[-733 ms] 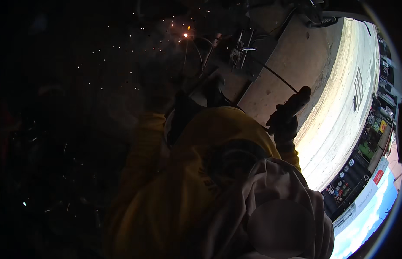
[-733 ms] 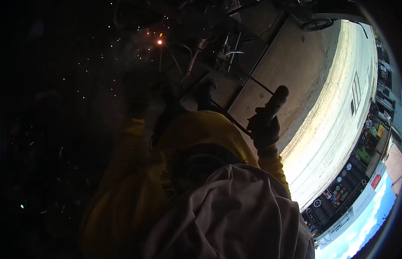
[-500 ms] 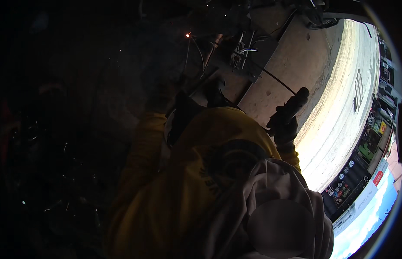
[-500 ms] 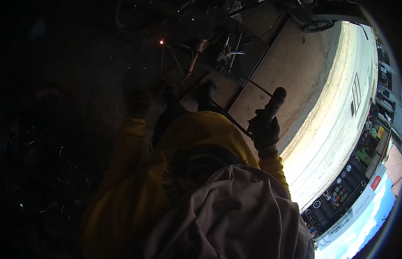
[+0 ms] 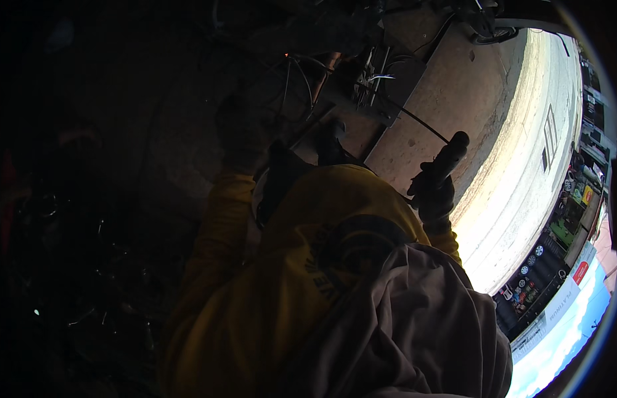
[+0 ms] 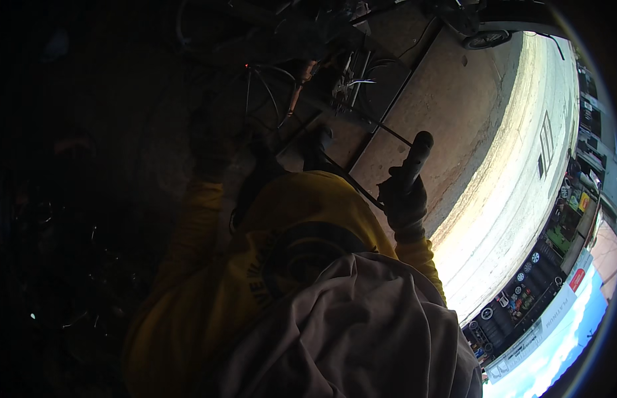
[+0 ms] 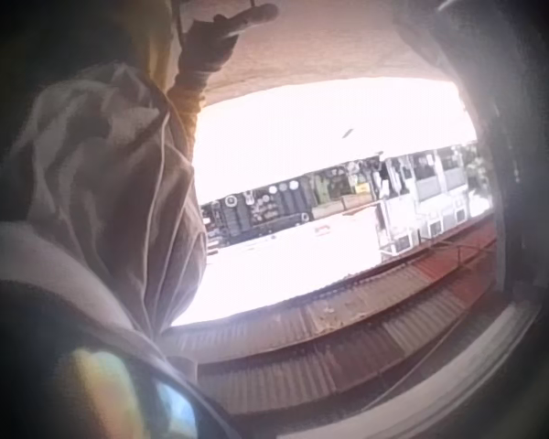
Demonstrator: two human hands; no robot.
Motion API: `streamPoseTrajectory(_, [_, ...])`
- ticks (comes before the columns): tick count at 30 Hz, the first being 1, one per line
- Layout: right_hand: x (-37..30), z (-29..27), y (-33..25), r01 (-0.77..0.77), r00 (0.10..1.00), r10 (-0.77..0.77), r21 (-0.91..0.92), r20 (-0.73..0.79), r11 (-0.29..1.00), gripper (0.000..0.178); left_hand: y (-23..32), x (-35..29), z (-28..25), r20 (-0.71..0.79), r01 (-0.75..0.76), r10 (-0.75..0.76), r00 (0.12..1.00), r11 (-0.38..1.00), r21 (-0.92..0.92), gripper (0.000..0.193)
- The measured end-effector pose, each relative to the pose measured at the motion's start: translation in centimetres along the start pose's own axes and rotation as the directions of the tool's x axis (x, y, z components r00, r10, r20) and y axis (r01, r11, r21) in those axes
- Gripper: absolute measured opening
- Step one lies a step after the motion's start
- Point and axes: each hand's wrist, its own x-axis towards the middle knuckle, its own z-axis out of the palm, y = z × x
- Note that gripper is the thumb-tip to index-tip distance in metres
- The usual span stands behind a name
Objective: The person aligns metal rods within a circular frame and uses a welding tool to join the pieces together, producing sparks during the process.
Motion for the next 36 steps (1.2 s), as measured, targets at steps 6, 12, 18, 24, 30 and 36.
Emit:
streamPoseTrajectory(6, [0.1,0.0,0.5,-0.107,0.993,0.108,0.027,-0.037,0.994,0.038,-0.7,0.0,0.1,-0.012,-0.067,0.068,0.998,0.996,0.066,0.083])
streamPoseTrajectory(12, [0.4,-0.2,1.2,-0.064,0.996,0.059,-0.102,-0.06,0.993,0.038,-0.8,-0.3,0.4,-0.013,-0.082,0.084,0.996,0.993,0.085,0.085])
streamPoseTrajectory(18, [0.6,-0.3,1.1,-0.082,0.996,0.078,-0.122,-0.037,0.989,0.041,-0.9,0.2,0.8,-0.028,-0.092,0.094,0.995,0.993,0.077,0.088])
streamPoseTrajectory(24, [0.4,-0.1,-0.4,-0.215,0.976,0.215,0.356,0.04,0.909,0.036,-0.9,0.4,0.8,-0.038,-0.09,0.092,0.995,0.994,0.062,0.09])
streamPoseTrajectory(30, [0.7,-0.6,-0.5,-0.213,0.976,0.217,0.264,0.013,0.941,0.031,-0.6,0.4,0.8,-0.043,-0.09,0.092,0.995,0.994,0.06,0.093])
streamPoseTrajectory(36, [0.6,-0.4,0.2,-0.15,0.988,0.152,0.094,-0.014,0.984,0.036,-0.6,0.9,1.0,-0.071,-0.081,0.08,0.994,0.997,-0.005,0.095])
